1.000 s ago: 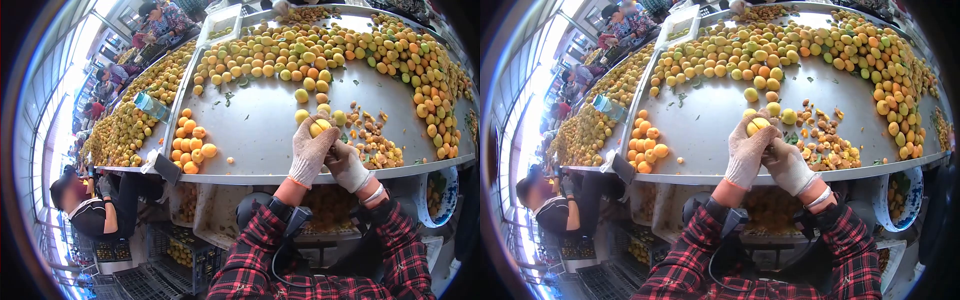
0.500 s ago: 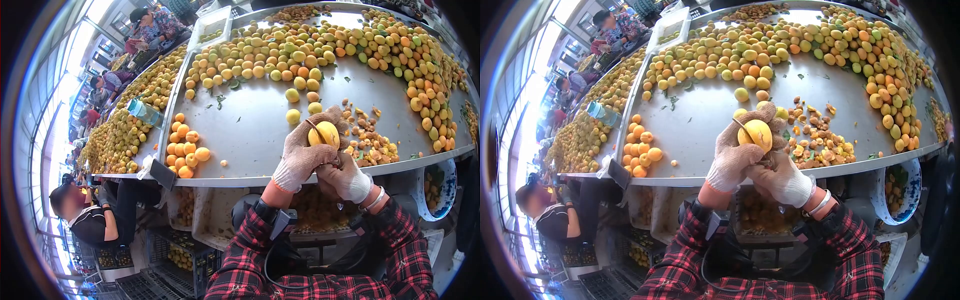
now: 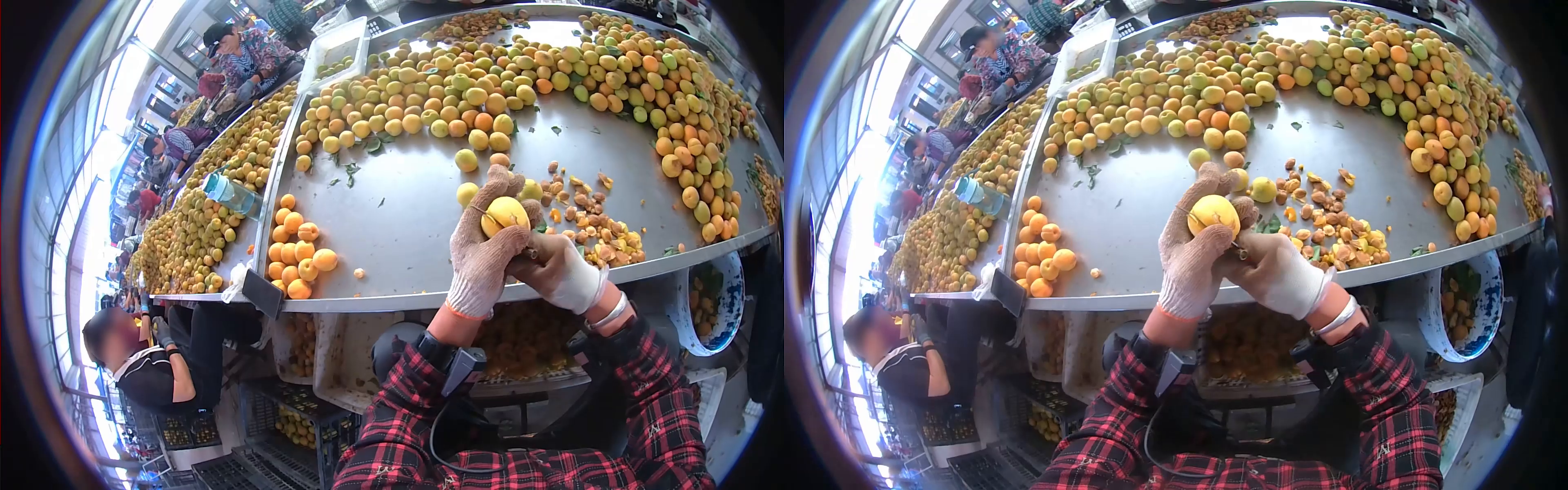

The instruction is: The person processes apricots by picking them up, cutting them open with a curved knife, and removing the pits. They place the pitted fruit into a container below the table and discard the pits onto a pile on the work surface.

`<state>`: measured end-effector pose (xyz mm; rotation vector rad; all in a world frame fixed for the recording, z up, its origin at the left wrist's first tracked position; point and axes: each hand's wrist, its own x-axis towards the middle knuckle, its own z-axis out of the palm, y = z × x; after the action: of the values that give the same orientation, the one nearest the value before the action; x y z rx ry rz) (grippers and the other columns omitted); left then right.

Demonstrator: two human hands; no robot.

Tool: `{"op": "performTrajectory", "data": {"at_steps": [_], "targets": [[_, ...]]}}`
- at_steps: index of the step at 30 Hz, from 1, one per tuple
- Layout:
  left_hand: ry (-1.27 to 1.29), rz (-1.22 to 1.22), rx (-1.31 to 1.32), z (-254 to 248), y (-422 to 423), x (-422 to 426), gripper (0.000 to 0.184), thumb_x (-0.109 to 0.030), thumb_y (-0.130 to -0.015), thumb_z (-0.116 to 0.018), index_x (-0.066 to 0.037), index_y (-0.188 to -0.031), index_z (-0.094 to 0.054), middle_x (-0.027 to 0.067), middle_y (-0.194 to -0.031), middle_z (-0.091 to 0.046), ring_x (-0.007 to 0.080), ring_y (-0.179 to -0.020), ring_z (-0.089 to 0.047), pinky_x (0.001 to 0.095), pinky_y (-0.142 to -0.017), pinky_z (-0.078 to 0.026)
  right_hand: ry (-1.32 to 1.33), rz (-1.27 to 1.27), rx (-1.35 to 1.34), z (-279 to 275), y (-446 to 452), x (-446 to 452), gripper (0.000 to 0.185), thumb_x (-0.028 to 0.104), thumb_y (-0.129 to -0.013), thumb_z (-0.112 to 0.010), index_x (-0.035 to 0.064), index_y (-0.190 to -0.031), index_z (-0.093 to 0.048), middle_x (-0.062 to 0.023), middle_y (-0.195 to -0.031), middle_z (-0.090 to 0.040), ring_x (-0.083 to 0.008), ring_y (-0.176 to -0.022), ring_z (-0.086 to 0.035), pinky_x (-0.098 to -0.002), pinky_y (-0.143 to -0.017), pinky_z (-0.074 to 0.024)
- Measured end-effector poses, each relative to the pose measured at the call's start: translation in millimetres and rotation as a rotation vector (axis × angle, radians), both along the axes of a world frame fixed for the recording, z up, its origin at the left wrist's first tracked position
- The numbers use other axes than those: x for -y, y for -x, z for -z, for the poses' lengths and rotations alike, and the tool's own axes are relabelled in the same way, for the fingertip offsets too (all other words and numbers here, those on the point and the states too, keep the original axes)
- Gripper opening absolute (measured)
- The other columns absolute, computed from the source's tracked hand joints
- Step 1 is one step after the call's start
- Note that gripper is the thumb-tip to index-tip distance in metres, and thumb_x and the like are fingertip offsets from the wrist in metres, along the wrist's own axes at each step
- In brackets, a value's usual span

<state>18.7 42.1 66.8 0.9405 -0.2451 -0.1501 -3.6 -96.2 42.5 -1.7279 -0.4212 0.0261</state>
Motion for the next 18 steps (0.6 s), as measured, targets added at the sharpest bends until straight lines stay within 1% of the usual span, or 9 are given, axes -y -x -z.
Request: {"op": "performTrajectory", "data": {"at_steps": [1, 3, 7, 10, 11, 12, 14, 16, 18], "targets": [[-0.001, 0.002, -0.001, 0, -2, 0, 0.06, -0.006, -0.087, -0.066, 0.002, -0.141, -0.041, 0.0156, -0.134, -0.053, 0.027, -0.111, -0.062, 0.04, -0.098, -0.051, -0.001, 0.002, -0.001, -3, 1, 1, 0.017, 0.017, -0.09, -0.068, 0.0004, -0.092, -0.063, -0.0111, -0.074, -0.066, -0.018, -0.067, -0.064, -0.0348, -0.063, -0.0516], [0.108, -0.107, -0.018, 2, -8, -3, 0.053, -0.005, -0.09, -0.063, 0.003, -0.138, -0.043, 0.0154, -0.129, -0.055, 0.0272, -0.11, -0.062, 0.0398, -0.099, -0.051, 0.543, 0.256, 0.33, -16, 3, 3, 0.018, 0.018, -0.086, -0.07, 0.0036, -0.086, -0.06, -0.017, -0.07, -0.063, -0.0322, -0.065, -0.066, -0.041, -0.059, -0.0504], [0.188, -0.268, -0.058, 9, -24, -15, 0.044, -0.001, -0.094, -0.058, 0.004, -0.135, -0.044, 0.0159, -0.129, -0.053, 0.0269, -0.111, -0.061, 0.0405, -0.098, -0.052, 0.516, 0.223, 0.299, -13, -1, 12, 0.021, 0.021, -0.083, -0.072, 0.0063, -0.081, -0.058, -0.0183, -0.068, -0.06, -0.0404, -0.068, -0.062, -0.0462, -0.056, -0.0482], [0.054, -0.373, -0.048, 4, -28, -22, 0.042, 0.001, -0.093, -0.057, 0.005, -0.134, -0.045, 0.0146, -0.129, -0.054, 0.027, -0.11, -0.061, 0.0396, -0.097, -0.052, 0.274, 0.109, 0.183, -1, -5, 25, 0.017, 0.018, -0.087, -0.071, 0.0057, -0.084, -0.059, -0.0121, -0.066, -0.058, -0.0263, -0.056, -0.061, -0.0372, -0.054, -0.0479], [-0.119, -0.362, 0.009, 3, -27, -23, 0.049, 0.004, -0.088, -0.062, 0.003, -0.135, -0.046, 0.0122, -0.126, -0.057, 0.0254, -0.11, -0.062, 0.0372, -0.097, -0.052, 0.025, 0.157, 0.126, 5, -8, 22, 0.016, 0.019, -0.09, -0.068, 0.0036, -0.092, -0.062, -0.0041, -0.067, -0.057, -0.0165, -0.057, -0.058, -0.0304, -0.054, -0.0477], [-0.119, -0.362, 0.008, 4, -25, -22, 0.049, 0.004, -0.088, -0.062, 0.003, -0.135, -0.046, 0.0122, -0.126, -0.057, 0.0254, -0.11, -0.062, 0.0372, -0.097, -0.052, 0.025, 0.156, 0.126, -5, -8, 23, 0.016, 0.019, -0.09, -0.068, 0.0036, -0.092, -0.062, -0.0041, -0.067, -0.057, -0.0165, -0.057, -0.058, -0.0304, -0.054, -0.0477], [-0.648, -0.288, 0.476, 8, -16, -14, 0.064, 0.005, -0.079, -0.07, -0.001, -0.138, -0.046, 0.0119, -0.126, -0.058, 0.024, -0.111, -0.061, 0.036, -0.096, -0.051, -0.248, 0.169, -0.422, -39, -7, 31, 0.027, 0.023, -0.091, -0.067, 0.0001, -0.104, -0.062, -0.0005, -0.074, -0.06, -0.0109, -0.066, -0.058, -0.0264, -0.06, -0.0488], [-0.764, -0.217, 0.597, 7, -1, 4, 0.08, 0.0, -0.069, -0.079, -0.005, -0.141, -0.045, 0.0164, -0.128, -0.058, 0.0265, -0.112, -0.062, 0.0369, -0.096, -0.05, -0.198, 0.108, -0.47, -37, -11, 33, 0.036, 0.027, -0.091, -0.065, -0.0015, -0.112, -0.059, -0.0025, -0.083, -0.063, -0.0088, -0.074, -0.058, -0.024, -0.065, -0.0491], [-0.837, -0.206, 0.655, 10, 1, 8, 0.083, -0.006, -0.067, -0.082, -0.004, -0.142, -0.043, 0.0193, -0.129, -0.057, 0.0298, -0.111, -0.062, 0.0381, -0.095, -0.05, -0.388, 0.063, -0.248, -22, -16, 23, 0.037, 0.03, -0.091, -0.064, -0.0003, -0.111, -0.06, -0.0036, -0.09, -0.064, -0.0077, -0.078, -0.059, -0.0239, -0.066, -0.0496]]}}
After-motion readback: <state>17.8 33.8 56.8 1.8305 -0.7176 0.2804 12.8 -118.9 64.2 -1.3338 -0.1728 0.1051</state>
